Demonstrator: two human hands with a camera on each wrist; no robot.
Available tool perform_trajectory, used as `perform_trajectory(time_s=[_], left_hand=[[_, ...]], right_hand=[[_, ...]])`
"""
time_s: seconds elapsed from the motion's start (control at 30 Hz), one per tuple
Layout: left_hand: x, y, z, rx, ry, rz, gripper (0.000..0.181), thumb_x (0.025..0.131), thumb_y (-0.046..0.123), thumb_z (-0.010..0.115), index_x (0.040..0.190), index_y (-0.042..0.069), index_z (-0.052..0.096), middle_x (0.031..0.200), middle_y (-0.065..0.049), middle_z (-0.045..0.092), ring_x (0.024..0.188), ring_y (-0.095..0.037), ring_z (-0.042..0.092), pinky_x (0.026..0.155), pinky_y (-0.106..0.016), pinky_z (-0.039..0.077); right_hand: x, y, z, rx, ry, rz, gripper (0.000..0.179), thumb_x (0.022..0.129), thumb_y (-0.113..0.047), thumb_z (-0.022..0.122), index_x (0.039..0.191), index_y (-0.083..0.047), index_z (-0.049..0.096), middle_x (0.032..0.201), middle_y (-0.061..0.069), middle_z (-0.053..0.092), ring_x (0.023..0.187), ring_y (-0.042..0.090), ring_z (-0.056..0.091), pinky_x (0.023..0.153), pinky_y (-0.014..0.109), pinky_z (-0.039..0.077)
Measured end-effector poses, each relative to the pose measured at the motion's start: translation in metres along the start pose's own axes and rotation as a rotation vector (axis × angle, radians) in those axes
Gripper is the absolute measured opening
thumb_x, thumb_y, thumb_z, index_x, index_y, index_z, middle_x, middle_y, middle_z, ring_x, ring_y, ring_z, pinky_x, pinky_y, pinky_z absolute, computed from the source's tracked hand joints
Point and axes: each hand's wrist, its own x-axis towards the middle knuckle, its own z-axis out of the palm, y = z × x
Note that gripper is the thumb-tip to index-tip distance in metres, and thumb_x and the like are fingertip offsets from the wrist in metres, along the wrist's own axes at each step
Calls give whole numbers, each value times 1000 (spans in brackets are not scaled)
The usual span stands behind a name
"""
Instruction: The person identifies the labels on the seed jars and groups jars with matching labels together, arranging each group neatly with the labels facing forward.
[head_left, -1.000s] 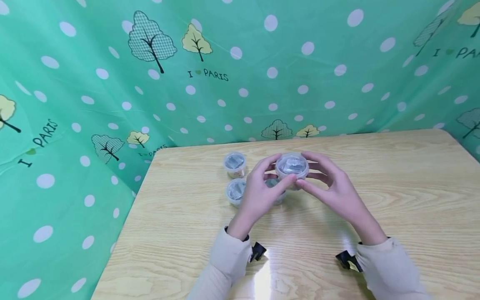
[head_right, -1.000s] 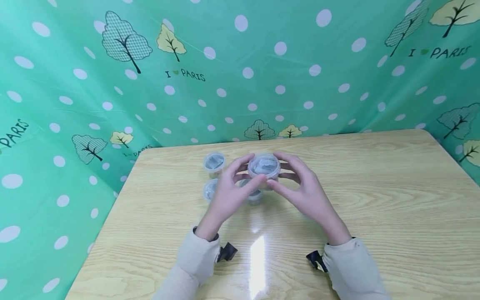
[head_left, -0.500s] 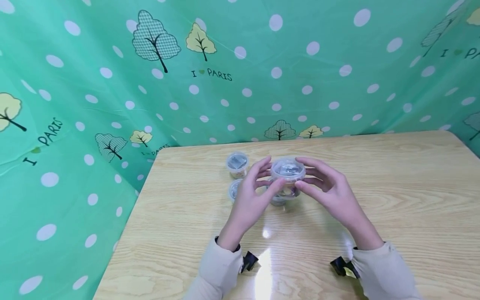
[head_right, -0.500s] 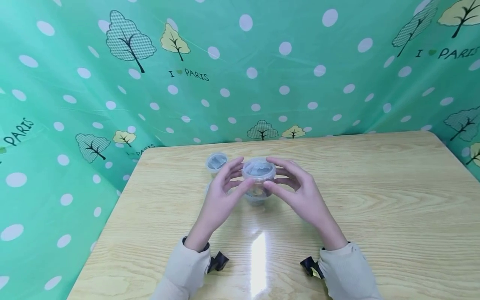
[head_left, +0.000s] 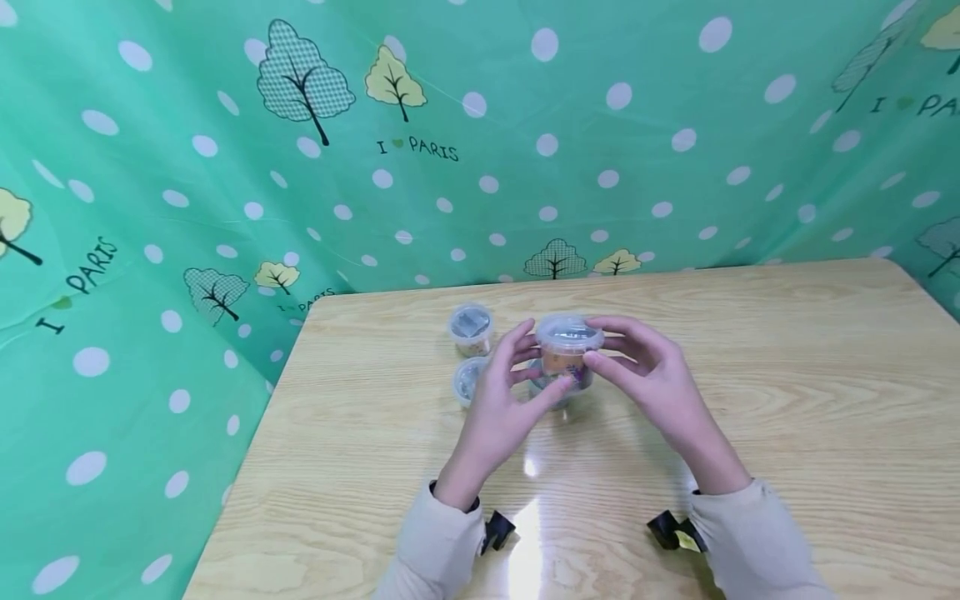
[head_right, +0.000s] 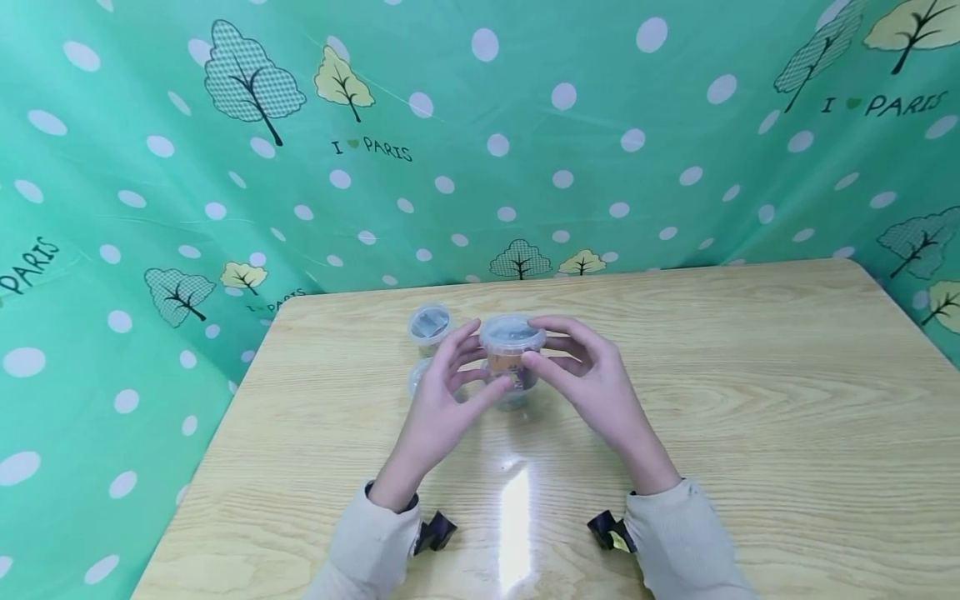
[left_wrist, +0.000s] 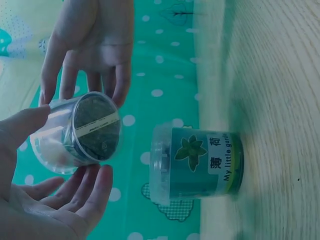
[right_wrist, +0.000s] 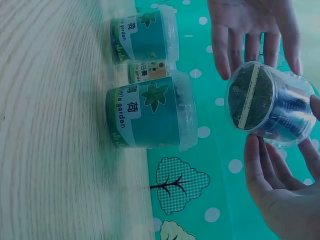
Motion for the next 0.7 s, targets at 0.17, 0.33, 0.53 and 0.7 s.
perform_trajectory(time_s=[0.17,0.33,0.53,0.7], left_hand=[[0,-2,3,17,3,20,80,85,15,79,152,10,34,139,-8,53,125,-18,54,100,-27,53],[0,-3,4,2,25,41,79,85,14,79,150,10,36,138,-9,54,125,-21,55,100,-27,53],[2,-6,3,-21,48,41,75,84,11,80,147,11,40,135,-9,56,123,-20,56,98,-26,54],[2,-5,0,-87,51,4,73,84,10,80,146,12,42,135,-10,57,123,-22,56,98,-27,54]], right_hand=[[1,1,0,-9,-4,3,42,93,-9,69,133,-4,58,137,8,55,118,16,59,100,19,51],[1,0,-1,-34,-8,18,44,95,-13,68,137,-7,56,140,8,53,120,14,58,101,17,49],[2,3,-2,-30,-53,-4,56,95,-9,67,147,-7,47,148,13,47,122,8,56,99,20,51],[4,7,-1,-30,-81,11,60,95,-9,67,150,-11,43,148,15,47,120,7,58,97,20,53]])
